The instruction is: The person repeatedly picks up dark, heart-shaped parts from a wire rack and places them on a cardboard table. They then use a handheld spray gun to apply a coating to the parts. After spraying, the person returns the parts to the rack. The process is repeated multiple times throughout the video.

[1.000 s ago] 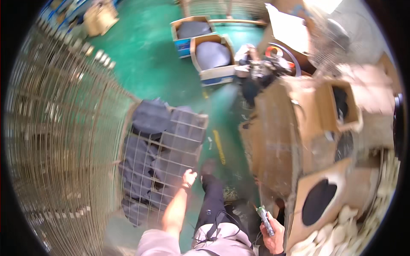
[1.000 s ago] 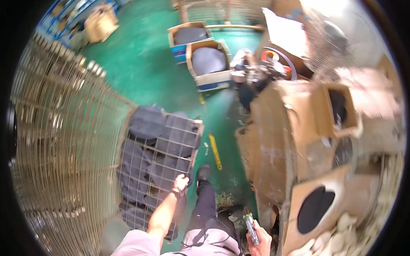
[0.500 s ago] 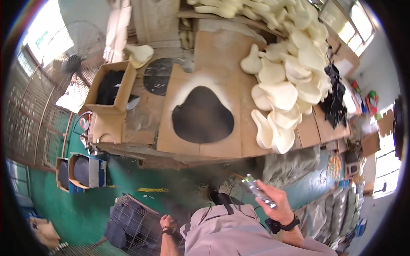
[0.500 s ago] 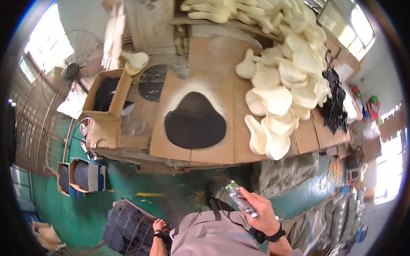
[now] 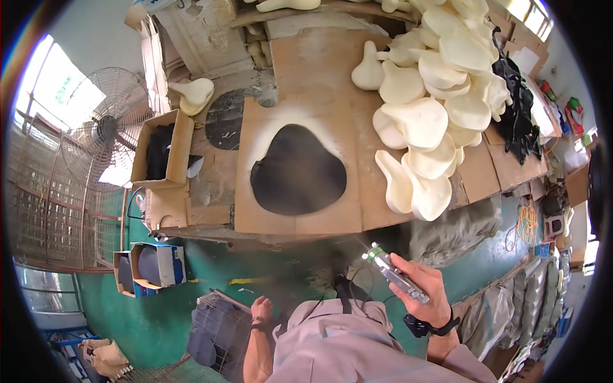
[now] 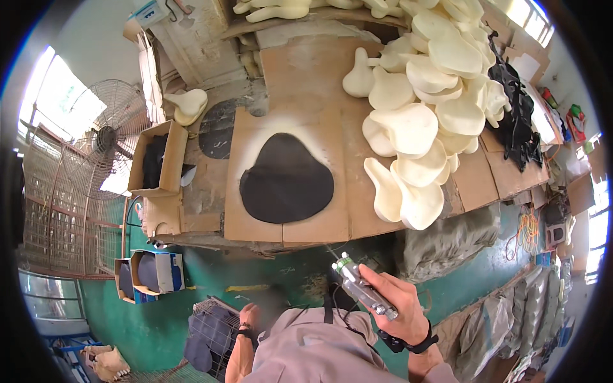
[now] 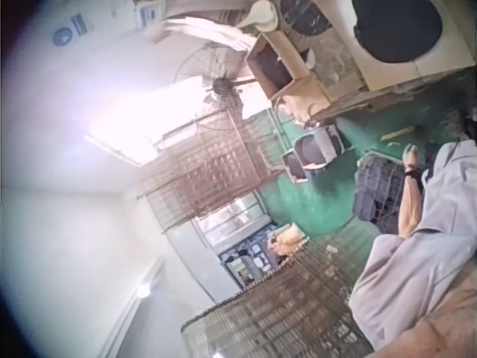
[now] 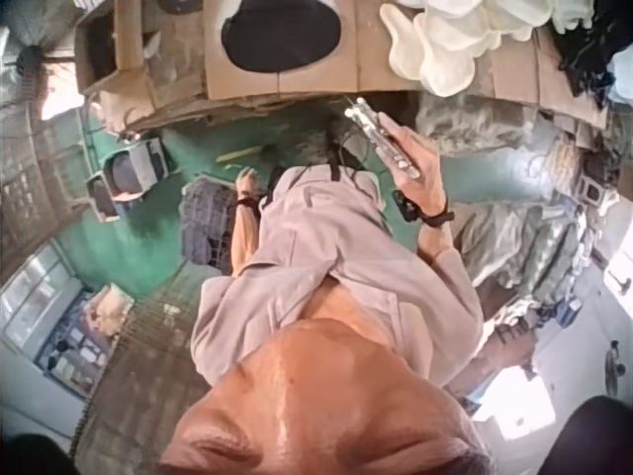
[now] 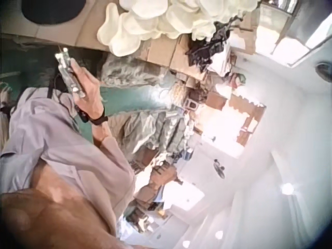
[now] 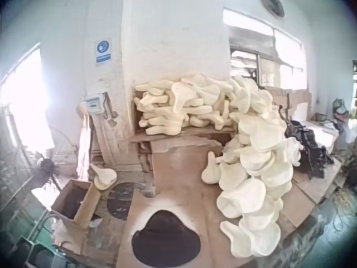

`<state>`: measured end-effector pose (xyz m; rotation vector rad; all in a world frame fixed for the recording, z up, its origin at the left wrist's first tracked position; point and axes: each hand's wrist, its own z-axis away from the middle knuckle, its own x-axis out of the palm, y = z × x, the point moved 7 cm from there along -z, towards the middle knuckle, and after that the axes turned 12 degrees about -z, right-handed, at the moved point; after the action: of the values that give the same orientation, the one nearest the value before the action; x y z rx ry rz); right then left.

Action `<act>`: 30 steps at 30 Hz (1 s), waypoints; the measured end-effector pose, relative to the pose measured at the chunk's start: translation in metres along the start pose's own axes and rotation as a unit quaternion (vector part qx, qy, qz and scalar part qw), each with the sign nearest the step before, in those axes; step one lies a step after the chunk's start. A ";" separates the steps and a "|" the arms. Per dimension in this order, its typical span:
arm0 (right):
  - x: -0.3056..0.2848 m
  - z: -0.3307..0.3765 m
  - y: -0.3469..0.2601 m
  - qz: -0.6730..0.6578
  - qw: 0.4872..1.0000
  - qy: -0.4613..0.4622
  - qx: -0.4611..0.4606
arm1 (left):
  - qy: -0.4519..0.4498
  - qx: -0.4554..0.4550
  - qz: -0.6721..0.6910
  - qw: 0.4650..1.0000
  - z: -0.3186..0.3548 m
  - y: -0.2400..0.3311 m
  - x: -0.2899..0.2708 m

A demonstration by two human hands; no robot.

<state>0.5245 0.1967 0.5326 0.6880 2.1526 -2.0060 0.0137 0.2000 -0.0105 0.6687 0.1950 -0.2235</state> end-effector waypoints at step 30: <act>-0.038 0.006 0.025 -0.001 0.991 0.110 0.081 | -0.018 -0.051 -0.030 0.998 -0.011 0.026 -0.006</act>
<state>0.5668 0.1817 0.5241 0.9740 2.1179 -2.2181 0.0139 0.2281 -0.0020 0.5579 0.1902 -0.2822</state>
